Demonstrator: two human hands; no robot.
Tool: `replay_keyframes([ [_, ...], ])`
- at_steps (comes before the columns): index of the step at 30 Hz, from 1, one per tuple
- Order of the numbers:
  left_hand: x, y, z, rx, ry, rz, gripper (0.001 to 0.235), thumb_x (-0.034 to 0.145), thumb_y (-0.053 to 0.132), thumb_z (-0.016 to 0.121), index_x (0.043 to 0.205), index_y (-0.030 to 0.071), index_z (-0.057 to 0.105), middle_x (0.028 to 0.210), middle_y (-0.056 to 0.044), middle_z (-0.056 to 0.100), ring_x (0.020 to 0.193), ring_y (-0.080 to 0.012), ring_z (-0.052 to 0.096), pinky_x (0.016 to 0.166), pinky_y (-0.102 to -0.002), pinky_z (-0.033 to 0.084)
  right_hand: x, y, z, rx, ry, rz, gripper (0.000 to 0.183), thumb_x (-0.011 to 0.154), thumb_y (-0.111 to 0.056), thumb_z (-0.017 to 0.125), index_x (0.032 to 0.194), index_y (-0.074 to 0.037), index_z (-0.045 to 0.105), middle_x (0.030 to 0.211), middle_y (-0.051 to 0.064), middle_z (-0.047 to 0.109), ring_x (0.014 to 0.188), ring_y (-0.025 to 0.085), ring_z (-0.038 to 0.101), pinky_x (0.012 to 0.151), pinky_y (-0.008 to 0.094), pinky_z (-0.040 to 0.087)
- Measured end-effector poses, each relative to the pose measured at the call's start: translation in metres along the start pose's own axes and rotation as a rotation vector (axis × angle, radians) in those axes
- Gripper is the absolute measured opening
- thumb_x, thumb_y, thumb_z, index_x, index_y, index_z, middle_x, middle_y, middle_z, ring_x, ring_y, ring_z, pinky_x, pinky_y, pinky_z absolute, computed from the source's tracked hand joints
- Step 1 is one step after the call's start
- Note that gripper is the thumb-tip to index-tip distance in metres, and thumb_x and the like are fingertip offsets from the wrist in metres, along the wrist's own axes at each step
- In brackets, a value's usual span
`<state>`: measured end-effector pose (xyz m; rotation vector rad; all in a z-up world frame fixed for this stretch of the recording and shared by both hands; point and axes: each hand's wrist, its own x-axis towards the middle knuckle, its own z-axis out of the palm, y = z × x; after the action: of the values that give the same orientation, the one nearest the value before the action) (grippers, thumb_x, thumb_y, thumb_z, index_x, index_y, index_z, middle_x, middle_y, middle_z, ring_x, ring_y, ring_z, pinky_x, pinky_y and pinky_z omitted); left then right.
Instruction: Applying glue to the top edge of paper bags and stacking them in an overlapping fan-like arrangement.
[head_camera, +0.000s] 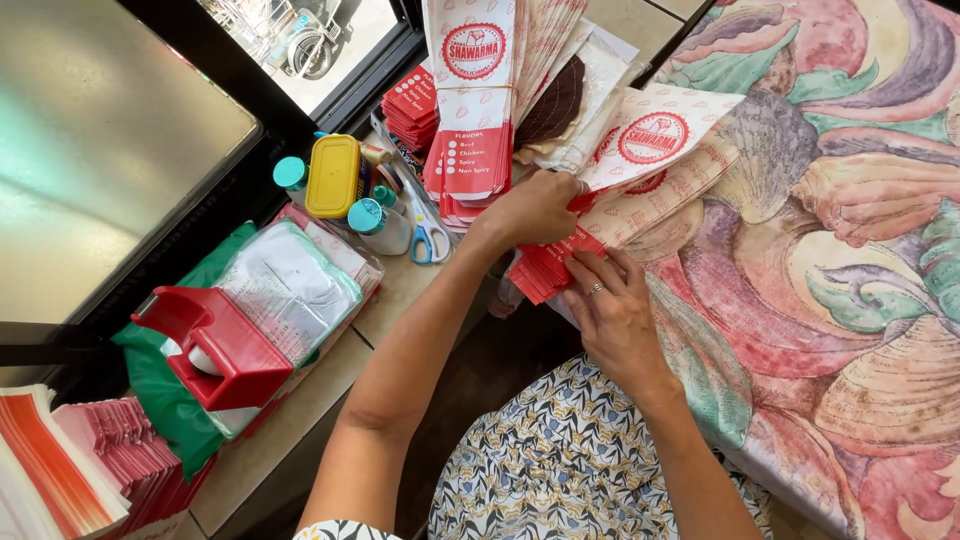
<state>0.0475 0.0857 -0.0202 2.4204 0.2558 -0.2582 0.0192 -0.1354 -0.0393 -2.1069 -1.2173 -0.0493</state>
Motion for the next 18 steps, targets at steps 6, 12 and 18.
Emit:
replay_keyframes([
  [6,-0.011,0.011,-0.013,0.051,0.041,0.138,0.040,0.082,0.009,0.048,0.113,-0.008,0.067,0.093,-0.032,0.070,0.090,-0.0512,0.071,0.072,-0.055,0.057,-0.005,0.015,0.014,-0.044,-0.012,0.021,0.037,0.098,-0.029,0.065,0.134,-0.020,0.067,0.136,0.003,0.065,0.133,0.037,0.049,0.099,0.049,0.046],
  [12,-0.031,0.026,-0.038,-0.097,0.207,0.168,0.038,0.085,0.004,0.039,0.112,-0.010,0.062,0.091,-0.032,0.067,0.088,-0.0536,0.069,0.068,-0.055,0.057,-0.006,0.019,0.012,-0.034,-0.009,0.015,0.040,0.098,-0.026,0.064,0.137,-0.022,0.064,0.140,0.001,0.062,0.133,0.034,0.048,0.103,0.047,0.043],
  [18,-0.074,0.066,-0.061,-0.392,0.236,0.401,0.049,0.088,-0.001,0.041,0.135,-0.013,0.051,0.104,-0.037,0.067,0.090,-0.0480,0.074,0.076,-0.054,0.060,0.014,0.002,-0.021,0.376,0.226,0.203,0.033,0.110,-0.015,0.048,0.140,-0.003,0.058,0.137,0.016,0.052,0.120,0.035,0.057,0.102,0.048,0.051],
])
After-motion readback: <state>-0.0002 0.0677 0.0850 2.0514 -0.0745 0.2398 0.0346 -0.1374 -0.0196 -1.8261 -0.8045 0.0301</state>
